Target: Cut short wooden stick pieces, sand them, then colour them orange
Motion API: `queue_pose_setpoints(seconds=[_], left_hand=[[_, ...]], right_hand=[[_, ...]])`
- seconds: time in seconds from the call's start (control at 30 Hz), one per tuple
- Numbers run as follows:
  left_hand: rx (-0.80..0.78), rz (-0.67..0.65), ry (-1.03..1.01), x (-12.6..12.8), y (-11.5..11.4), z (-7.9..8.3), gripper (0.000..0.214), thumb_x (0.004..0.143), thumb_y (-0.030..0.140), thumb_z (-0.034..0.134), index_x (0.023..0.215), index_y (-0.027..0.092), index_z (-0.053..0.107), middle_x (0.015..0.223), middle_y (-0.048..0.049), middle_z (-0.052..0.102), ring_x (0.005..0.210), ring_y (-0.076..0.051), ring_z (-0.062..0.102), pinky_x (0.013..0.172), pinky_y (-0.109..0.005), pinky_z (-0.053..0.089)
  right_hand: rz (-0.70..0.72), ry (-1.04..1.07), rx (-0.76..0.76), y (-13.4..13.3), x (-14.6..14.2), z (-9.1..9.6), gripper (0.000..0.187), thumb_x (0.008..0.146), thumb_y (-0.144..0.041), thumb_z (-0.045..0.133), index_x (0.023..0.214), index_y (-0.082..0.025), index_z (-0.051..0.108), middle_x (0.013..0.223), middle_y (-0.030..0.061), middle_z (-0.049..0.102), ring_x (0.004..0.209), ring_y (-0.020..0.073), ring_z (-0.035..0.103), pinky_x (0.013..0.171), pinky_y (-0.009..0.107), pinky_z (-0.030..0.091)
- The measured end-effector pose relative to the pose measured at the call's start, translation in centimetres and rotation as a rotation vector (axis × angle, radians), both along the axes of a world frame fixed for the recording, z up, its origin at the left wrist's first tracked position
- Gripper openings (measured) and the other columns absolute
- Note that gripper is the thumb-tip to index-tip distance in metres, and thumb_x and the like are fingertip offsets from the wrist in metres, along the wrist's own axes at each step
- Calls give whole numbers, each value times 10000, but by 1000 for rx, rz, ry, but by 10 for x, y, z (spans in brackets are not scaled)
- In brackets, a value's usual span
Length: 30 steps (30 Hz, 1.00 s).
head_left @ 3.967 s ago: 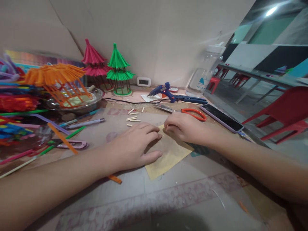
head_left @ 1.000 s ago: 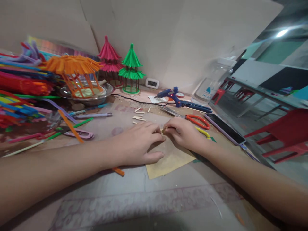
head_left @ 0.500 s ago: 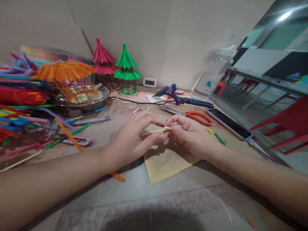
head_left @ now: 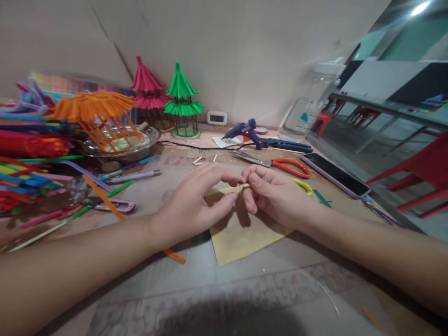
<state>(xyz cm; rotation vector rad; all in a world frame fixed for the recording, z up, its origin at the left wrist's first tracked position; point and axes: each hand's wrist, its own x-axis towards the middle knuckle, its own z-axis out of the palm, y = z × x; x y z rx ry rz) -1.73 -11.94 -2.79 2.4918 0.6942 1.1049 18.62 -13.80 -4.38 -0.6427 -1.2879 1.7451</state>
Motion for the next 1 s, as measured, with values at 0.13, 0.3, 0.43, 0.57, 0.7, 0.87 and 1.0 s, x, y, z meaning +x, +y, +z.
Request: queue_pose_setpoints(seconds=[0.13,0.3,0.43,0.57,0.7,0.87,1.0], left_hand=[[10,-50,-27,-1,3,0,68,952,289,644,970,239,686,965,-19,704,947,-178,638,876,-342,501],[-92,-13,-75,-1,0,3,119,917,269,693,816,206,682,850,15,702,827,-142,634,823,-295,488],[-159,32,-97,0,-1,3,138,898,276,702,787,197,680,830,20,697,806,-137,628,788,-277,482],[-158,31,-102,0,-1,2,123,897,257,694,788,201,695,815,24,697,795,-133,628,775,-265,477],[-133,4,-108,0,0,1,105,903,230,689,803,206,711,821,27,702,800,-122,634,773,-248,473],[-127,10,-98,1,1,1,111,920,249,669,832,200,714,839,21,708,798,-120,638,772,-247,474],[-133,8,-88,2,0,2,136,929,248,642,827,193,713,846,16,703,807,-118,637,783,-246,472]], right_hand=[[67,-35,7,-2,-3,-2,370,911,-547,679,915,-222,501,627,-47,700,537,119,647,545,233,523],[13,-107,18,-4,-3,-3,339,855,-477,770,912,-181,614,734,-14,742,617,91,680,615,204,550],[23,-128,-45,-4,-2,-2,266,795,-359,842,870,-167,673,792,8,764,648,102,696,654,236,585],[75,-88,-89,-6,-4,-2,244,802,-330,837,854,-160,668,789,20,770,664,115,716,661,247,592],[86,-71,-81,-7,-5,-1,240,816,-337,827,838,-160,667,791,19,774,674,109,725,671,229,585],[66,-112,-61,-7,-3,0,255,836,-371,807,847,-150,680,777,26,771,653,105,714,657,227,570],[44,-113,-60,-7,-3,-2,317,806,-426,824,817,-150,667,747,23,770,633,107,713,642,223,563]])
